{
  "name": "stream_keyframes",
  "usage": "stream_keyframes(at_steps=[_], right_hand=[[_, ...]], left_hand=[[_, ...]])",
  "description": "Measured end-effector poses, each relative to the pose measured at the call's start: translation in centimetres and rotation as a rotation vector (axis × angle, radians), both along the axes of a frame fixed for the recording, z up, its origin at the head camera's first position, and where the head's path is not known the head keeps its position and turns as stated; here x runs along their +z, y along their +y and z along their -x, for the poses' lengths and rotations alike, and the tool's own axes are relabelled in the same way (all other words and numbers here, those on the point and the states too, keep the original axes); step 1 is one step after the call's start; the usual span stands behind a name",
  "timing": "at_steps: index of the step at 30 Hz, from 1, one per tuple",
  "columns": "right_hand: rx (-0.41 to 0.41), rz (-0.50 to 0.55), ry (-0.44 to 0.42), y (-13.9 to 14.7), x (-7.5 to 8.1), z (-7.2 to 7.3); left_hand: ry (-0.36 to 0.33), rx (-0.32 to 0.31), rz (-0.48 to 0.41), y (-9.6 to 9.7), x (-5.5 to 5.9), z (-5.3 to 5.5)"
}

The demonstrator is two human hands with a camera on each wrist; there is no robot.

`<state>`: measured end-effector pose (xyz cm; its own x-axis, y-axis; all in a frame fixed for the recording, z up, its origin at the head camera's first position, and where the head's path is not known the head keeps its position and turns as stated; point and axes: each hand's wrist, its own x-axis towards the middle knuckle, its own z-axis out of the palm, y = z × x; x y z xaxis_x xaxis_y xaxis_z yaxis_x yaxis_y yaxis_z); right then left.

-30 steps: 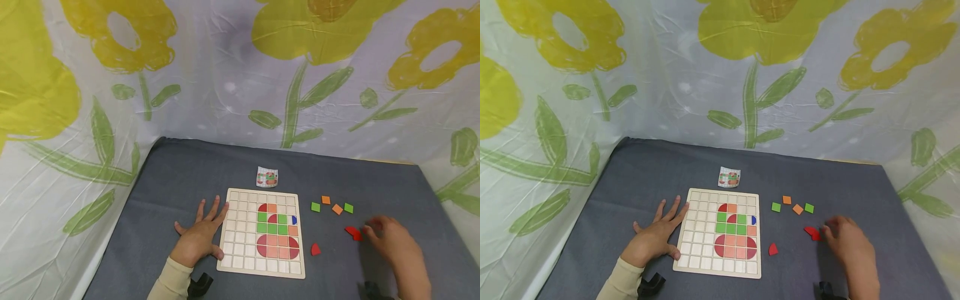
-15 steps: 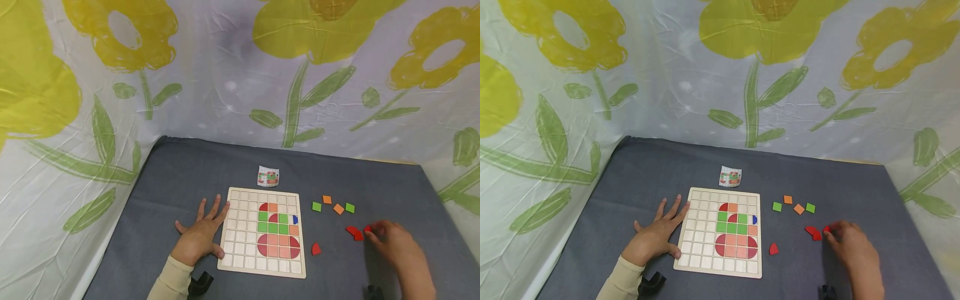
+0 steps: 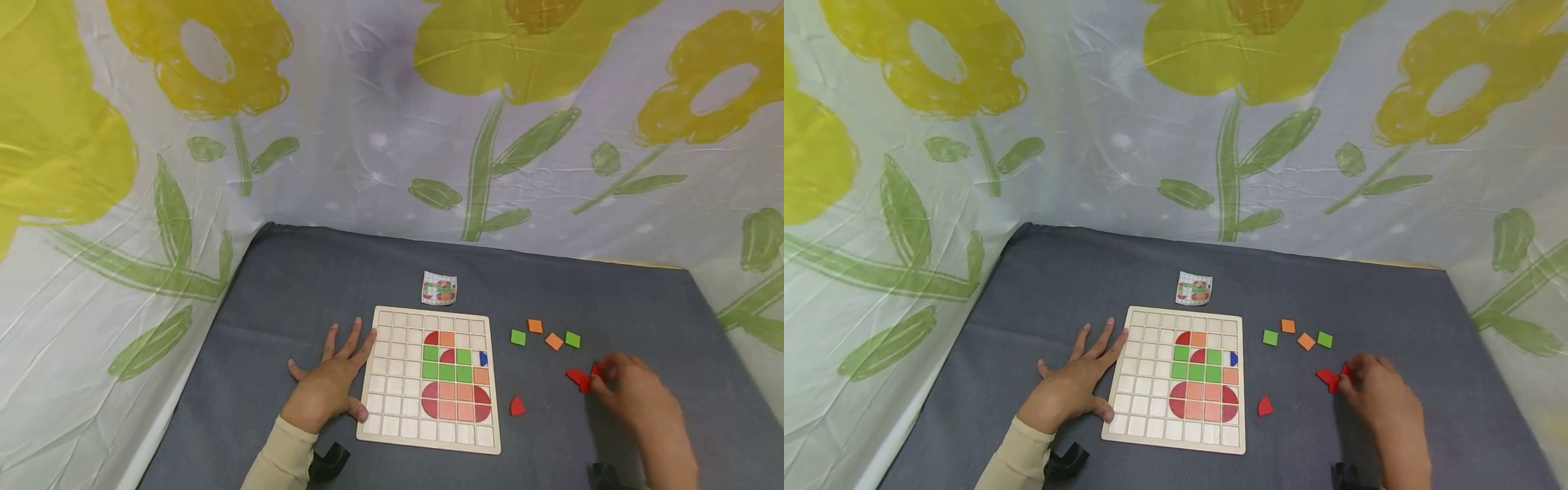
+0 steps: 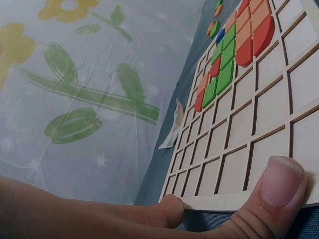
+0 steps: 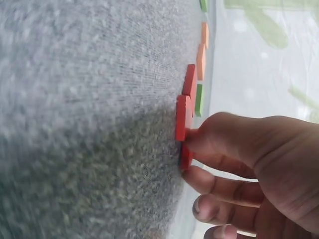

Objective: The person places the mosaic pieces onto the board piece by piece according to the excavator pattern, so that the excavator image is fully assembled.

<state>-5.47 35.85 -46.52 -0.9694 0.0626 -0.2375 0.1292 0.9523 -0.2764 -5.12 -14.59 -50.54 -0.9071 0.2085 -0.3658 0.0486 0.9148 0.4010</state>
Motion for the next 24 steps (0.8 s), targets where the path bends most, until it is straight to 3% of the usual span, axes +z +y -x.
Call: stream_keyframes(at_steps=[5, 10, 14, 17, 24], right_hand=[[0.024, -0.006, 0.008, -0.6, 0.0, 0.2], [0.062, 0.008, 0.103, -2.9, 0.8, 0.9], [0.118, 0.047, 0.21, -6.1, 1.6, 1.8], [0.164, 0.081, 0.279, -8.5, 2.0, 2.5], [0.264, 0.131, 0.34, -13.2, 1.8, 3.7]], left_hand=[[0.0, 0.004, 0.006, -0.1, -0.6, 0.1], [-0.004, 0.012, 0.015, -0.2, -0.8, 0.1], [-0.024, 0.016, 0.004, -0.2, -0.2, 0.0], [-0.027, 0.008, 0.002, 0.1, 0.8, -0.1], [0.001, -0.008, 0.008, 0.3, 1.5, -0.3]])
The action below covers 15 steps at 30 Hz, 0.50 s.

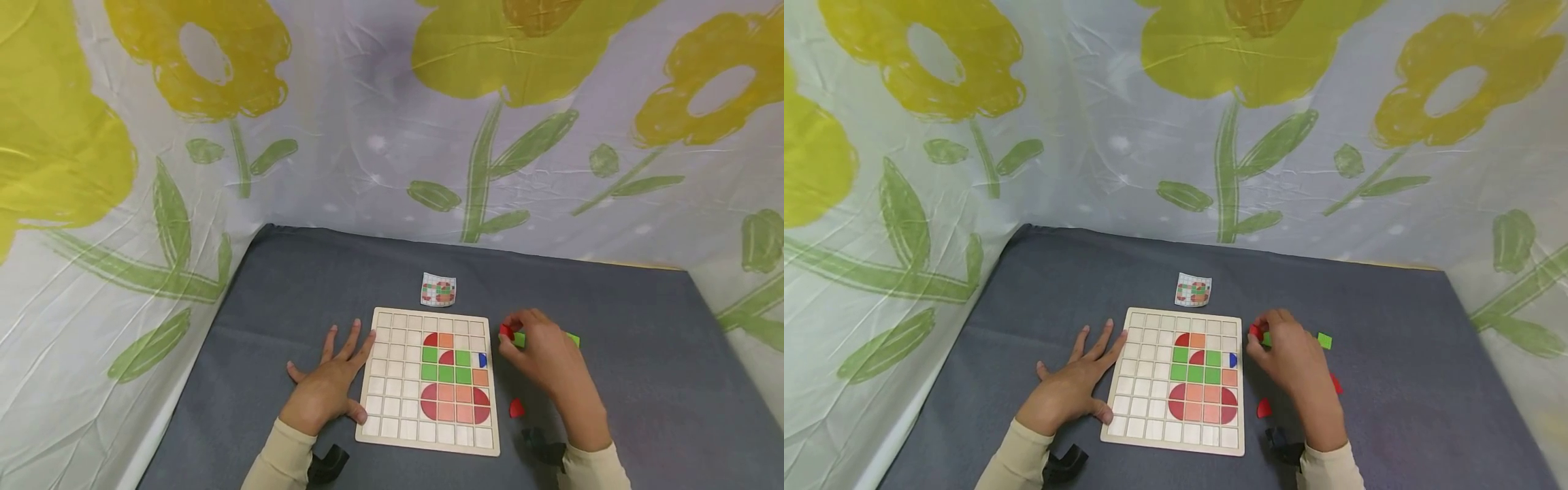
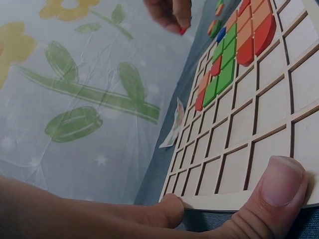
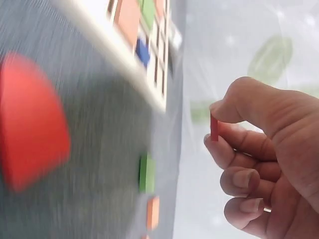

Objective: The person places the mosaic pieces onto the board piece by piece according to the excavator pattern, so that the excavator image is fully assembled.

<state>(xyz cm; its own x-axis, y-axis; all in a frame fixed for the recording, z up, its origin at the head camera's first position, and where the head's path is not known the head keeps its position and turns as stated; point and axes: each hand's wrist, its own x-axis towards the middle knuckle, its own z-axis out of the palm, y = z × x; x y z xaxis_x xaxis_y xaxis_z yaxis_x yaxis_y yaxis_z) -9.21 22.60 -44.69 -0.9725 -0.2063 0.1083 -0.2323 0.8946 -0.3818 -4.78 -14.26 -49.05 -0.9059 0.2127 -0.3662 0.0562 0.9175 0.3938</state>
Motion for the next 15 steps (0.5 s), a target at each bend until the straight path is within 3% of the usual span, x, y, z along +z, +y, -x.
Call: stream_keyframes(at_steps=[8, 15], right_hand=[[0.102, 0.011, -0.034, -3.5, -1.1, 0.4], [0.125, -0.002, -0.056, -4.8, -1.6, 0.8]], left_hand=[[-0.014, 0.016, -0.005, -0.3, -1.4, 0.3], [-0.028, 0.017, -0.024, -0.2, -1.0, 0.3]])
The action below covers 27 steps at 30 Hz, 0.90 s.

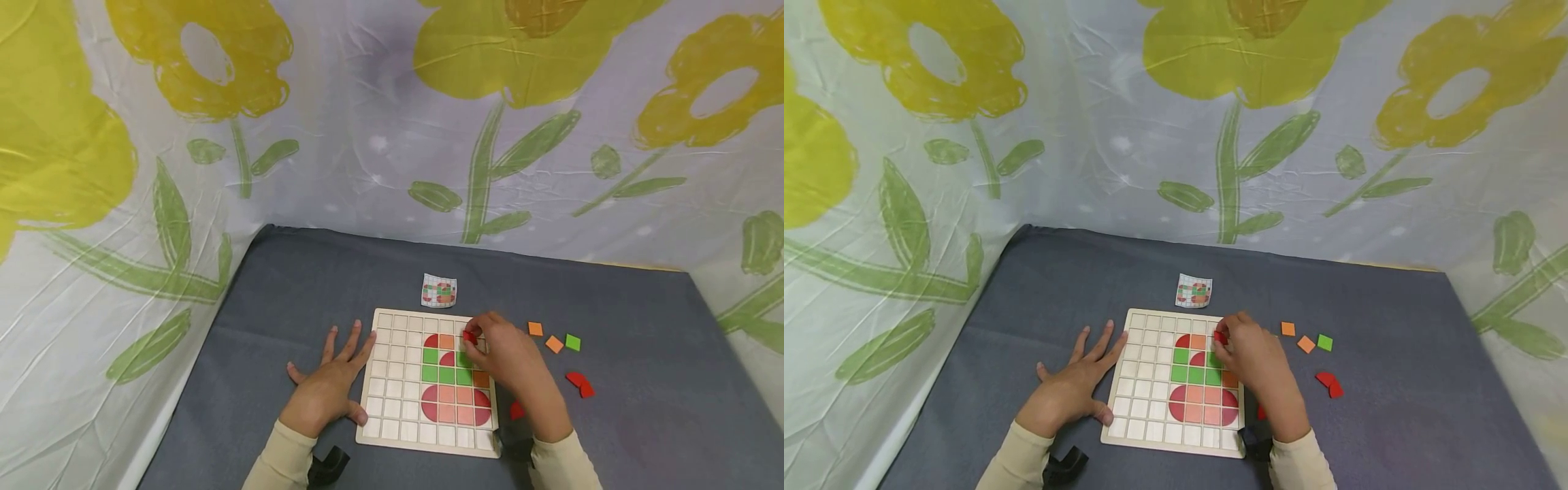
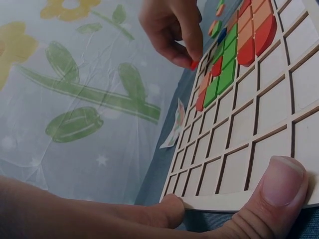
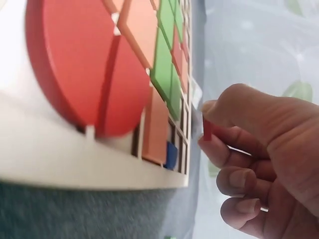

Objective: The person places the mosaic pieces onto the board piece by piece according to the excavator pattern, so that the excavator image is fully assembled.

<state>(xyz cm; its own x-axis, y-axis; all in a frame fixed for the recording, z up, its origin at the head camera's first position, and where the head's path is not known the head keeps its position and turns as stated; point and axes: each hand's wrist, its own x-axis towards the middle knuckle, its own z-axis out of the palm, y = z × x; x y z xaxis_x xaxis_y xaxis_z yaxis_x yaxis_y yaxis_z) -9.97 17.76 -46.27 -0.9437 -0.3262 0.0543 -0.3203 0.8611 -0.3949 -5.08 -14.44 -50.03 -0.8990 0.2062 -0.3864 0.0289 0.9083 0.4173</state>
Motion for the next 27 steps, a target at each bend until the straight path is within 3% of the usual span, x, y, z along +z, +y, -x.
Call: stream_keyframes(at_steps=[8, 15, 17, 23, 25, 27], right_hand=[[0.025, -0.033, -0.032, -0.7, -0.4, 0.2], [0.033, -0.054, -0.043, -1.0, -0.3, 0.3], [0.033, -0.057, -0.046, -1.0, -0.2, 0.3], [0.035, -0.051, -0.064, -1.2, -0.2, 0.3], [0.034, -0.047, -0.066, -1.2, -0.3, 0.2], [0.036, -0.04, -0.065, -1.3, -0.3, 0.2]], left_hand=[[0.019, 0.005, -0.009, -0.1, -0.3, -0.2], [0.012, -0.002, -0.011, 0.3, 2.4, -0.7], [0.021, -0.008, -0.009, 0.4, 2.7, -0.7], [0.04, -0.001, -0.019, 0.1, 0.5, -0.3], [0.056, -0.008, -0.006, 0.1, 0.0, -0.3], [0.054, -0.01, 0.009, 0.1, 0.4, -0.3]])
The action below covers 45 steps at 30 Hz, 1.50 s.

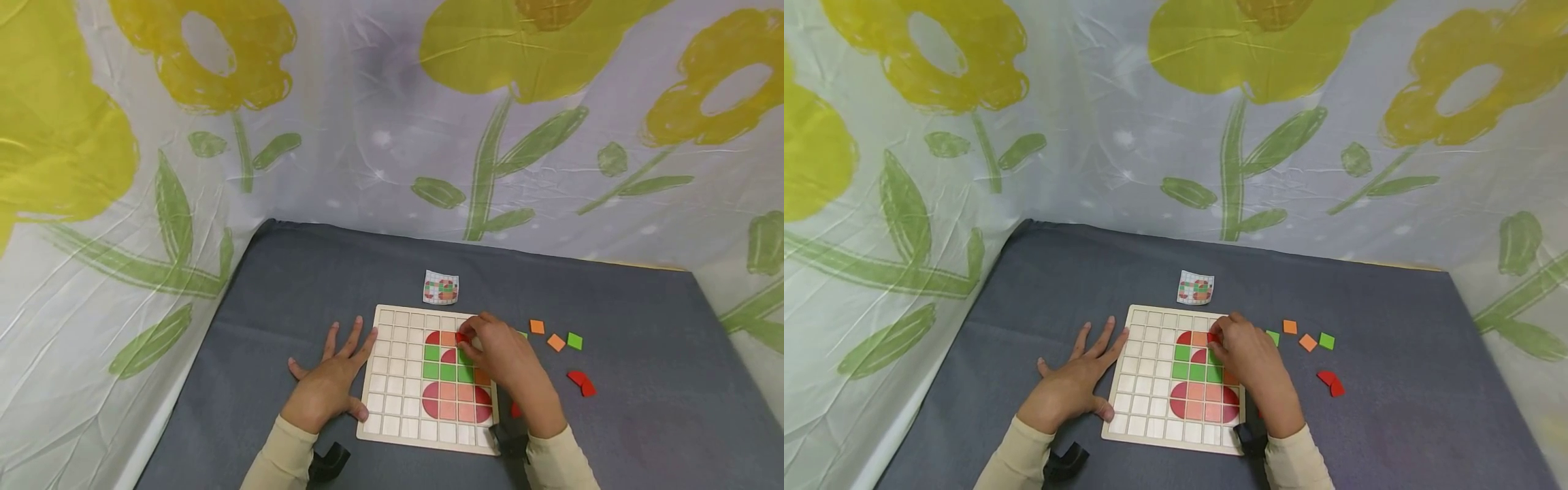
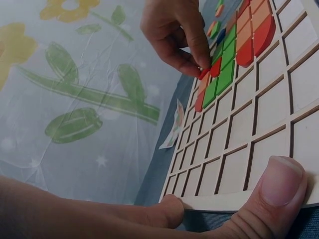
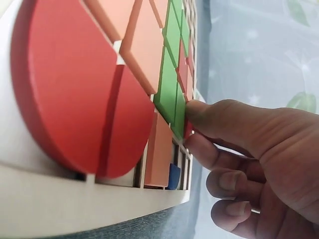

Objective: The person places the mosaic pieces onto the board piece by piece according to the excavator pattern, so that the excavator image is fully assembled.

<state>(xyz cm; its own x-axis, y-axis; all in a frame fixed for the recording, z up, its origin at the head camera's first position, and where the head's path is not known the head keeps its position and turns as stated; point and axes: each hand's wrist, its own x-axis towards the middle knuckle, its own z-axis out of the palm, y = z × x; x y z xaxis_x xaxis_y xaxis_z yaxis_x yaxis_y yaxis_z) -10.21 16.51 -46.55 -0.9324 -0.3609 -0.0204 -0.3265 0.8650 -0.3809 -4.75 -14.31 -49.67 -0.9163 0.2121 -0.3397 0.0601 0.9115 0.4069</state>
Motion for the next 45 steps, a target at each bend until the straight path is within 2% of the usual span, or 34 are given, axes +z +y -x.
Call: stream_keyframes(at_steps=[4, 6, 11, 13, 14, 17, 21, 28, 32, 36, 39, 45], right_hand=[[0.001, 0.009, -0.002, -0.1, 0.0, 0.0], [0.0, 0.01, -0.006, -0.1, 0.0, 0.0], [-0.005, 0.008, -0.012, -0.1, 0.0, 0.0], [-0.01, 0.004, -0.014, -0.2, 0.0, 0.0], [-0.013, 0.002, -0.016, -0.2, 0.1, 0.0], [-0.024, -0.005, -0.021, -0.2, 0.1, 0.1], [-0.031, -0.012, -0.032, -0.2, 0.1, 0.0], [-0.054, -0.008, -0.049, -0.2, 0.2, 0.1], [-0.057, 0.001, -0.051, -0.1, 0.2, 0.0], [-0.052, 0.027, -0.048, 0.2, 0.4, -0.1], [-0.067, 0.043, -0.041, 0.9, 0.5, 0.0], [-0.169, 0.027, 0.008, 3.4, 0.8, 0.1]], left_hand=[[-0.008, -0.001, 0.001, 0.1, 0.9, -0.1], [-0.031, 0.006, 0.001, 0.3, 2.0, -0.2], [-0.033, 0.014, 0.005, 0.1, 0.2, 0.2], [-0.01, 0.012, 0.009, -0.2, -1.6, 0.5], [0.0, 0.009, 0.014, -0.3, -2.0, 0.5], [0.015, 0.003, 0.015, -0.4, -2.2, 0.5], [-0.018, 0.005, -0.001, -0.3, -1.1, 0.3], [-0.03, -0.01, 0.009, 0.4, 2.5, -0.4], [-0.049, -0.002, 0.005, 0.7, 3.8, -0.5], [-0.046, -0.001, 0.004, 0.7, 4.2, -0.5], [-0.048, 0.001, 0.006, 0.7, 4.0, -0.5], [-0.048, 0.004, 0.008, 0.7, 3.9, -0.5]])
